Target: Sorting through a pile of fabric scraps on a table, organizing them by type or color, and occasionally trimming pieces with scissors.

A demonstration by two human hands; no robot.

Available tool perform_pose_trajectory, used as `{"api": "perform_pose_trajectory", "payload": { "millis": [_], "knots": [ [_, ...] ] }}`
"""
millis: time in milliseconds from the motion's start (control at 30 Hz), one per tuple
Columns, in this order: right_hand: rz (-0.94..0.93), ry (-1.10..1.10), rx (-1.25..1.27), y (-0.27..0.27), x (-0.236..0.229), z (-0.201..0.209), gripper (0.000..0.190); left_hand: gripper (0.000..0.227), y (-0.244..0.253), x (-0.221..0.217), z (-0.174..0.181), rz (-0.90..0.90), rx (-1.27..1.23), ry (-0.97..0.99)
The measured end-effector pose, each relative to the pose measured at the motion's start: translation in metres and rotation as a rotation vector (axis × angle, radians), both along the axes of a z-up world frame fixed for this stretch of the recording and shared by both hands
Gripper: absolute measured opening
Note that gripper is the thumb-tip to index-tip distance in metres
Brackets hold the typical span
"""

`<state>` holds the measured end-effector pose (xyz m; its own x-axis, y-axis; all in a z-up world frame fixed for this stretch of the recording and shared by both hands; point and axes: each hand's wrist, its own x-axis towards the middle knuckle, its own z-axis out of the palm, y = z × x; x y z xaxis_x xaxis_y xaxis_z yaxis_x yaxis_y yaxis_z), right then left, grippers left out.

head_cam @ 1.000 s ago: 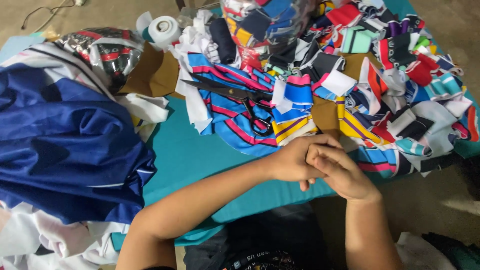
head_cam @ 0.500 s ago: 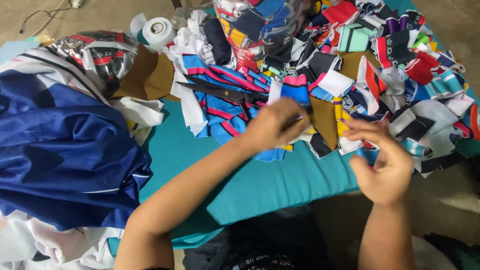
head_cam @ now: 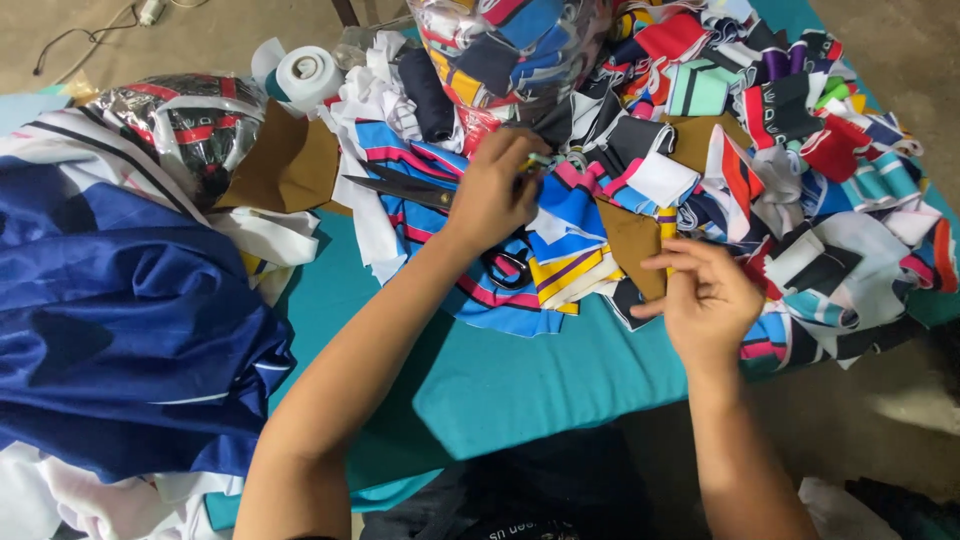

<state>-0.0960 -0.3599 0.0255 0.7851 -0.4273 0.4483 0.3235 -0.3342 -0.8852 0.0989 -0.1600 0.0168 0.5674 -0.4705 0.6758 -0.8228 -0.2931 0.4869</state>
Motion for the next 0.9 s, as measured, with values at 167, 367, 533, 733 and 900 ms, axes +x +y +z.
{"api": "perform_pose_trajectory", "payload": {
  "millis": [167, 367, 533, 733, 900],
  "knots": [
    [0.011, -0.172, -0.223, 0.001, -0.001, 0.0, 0.023, 0.039, 0.013, 0.008, -0.005, 0.075, 0.047, 0.051],
    [0.059, -0.26, -0.505, 0.001, 0.009, 0.008, 0.021, 0.04, 0.001, 0.01, -0.012, 0.137, 0.197, 0.104],
    [0.042, -0.25, -0.555, 0.001, 0.011, 0.005, 0.018, 0.026, 0.0, 0.018, -0.01, 0.172, 0.203, 0.061],
    [0.077, -0.282, -0.583, 0.004, 0.015, 0.012, 0.015, 0.027, 0.051, 0.004, 0.0, -0.015, -0.101, 0.022],
    [0.063, -0.334, -0.71, 0.013, 0.012, 0.021, 0.023, 0.031, 0.132, -0.017, 0.006, 0.116, -0.099, 0.163]
  ]
}}
